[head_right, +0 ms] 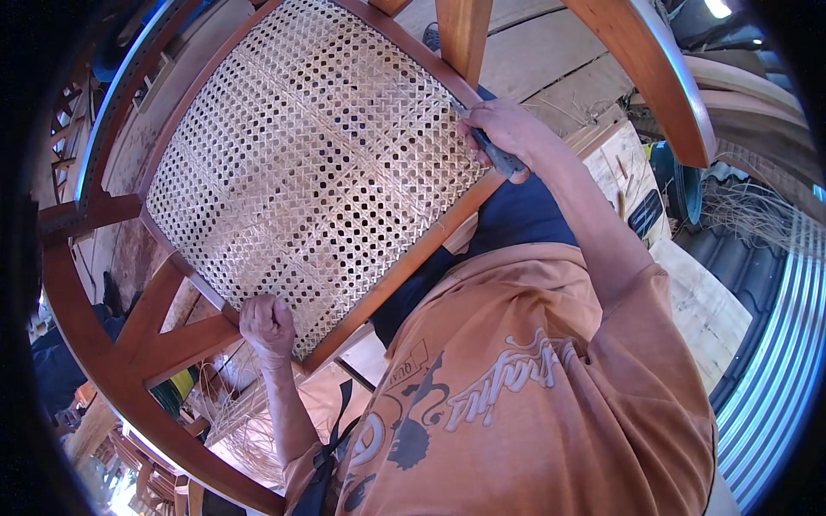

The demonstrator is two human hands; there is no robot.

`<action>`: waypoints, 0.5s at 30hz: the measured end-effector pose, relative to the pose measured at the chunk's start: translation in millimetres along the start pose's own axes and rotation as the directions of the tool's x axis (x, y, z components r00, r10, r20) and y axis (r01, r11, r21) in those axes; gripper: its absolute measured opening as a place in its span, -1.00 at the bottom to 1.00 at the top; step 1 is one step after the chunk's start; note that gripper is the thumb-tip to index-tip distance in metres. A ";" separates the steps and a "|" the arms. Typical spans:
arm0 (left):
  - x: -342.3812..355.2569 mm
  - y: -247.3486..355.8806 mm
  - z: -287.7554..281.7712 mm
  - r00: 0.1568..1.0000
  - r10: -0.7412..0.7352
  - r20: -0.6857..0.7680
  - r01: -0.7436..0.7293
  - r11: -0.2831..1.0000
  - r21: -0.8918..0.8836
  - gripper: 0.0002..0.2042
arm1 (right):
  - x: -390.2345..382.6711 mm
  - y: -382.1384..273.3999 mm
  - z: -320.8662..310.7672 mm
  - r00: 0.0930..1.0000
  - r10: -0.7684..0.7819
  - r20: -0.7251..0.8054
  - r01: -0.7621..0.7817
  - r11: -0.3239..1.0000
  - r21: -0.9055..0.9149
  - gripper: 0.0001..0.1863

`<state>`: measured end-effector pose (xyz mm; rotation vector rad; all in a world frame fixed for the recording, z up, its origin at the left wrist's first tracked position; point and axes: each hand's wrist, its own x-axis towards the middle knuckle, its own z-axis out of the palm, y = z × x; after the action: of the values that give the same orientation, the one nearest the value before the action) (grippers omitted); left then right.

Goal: Repairing and weaving the cane seat of a wooden chair using rattan strips.

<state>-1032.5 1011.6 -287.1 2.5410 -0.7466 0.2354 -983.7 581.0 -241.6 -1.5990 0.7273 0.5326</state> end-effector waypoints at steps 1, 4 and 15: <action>0.8 0.2 2.7 1.000 -0.001 0.005 0.001 1.000 -0.002 -0.94 | 0.6 1.2 -0.5 1.000 -0.001 -0.002 0.001 1.000 -0.002 -0.76; 9.1 -0.1 7.2 1.000 0.014 0.010 -0.014 1.000 -0.009 -0.94 | 2.7 1.0 -0.5 0.998 -0.034 -0.049 0.031 0.997 -0.067 -0.75; 9.8 3.4 9.1 0.994 -0.111 -0.010 0.110 0.993 -0.048 -0.92 | 84.7 102.4 -54.2 0.855 -0.494 -0.158 0.315 0.737 -0.598 -0.66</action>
<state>-1025.9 1000.0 -290.8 2.5240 -0.5972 0.1938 -1001.6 507.8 -363.8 -2.3603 0.4247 0.1582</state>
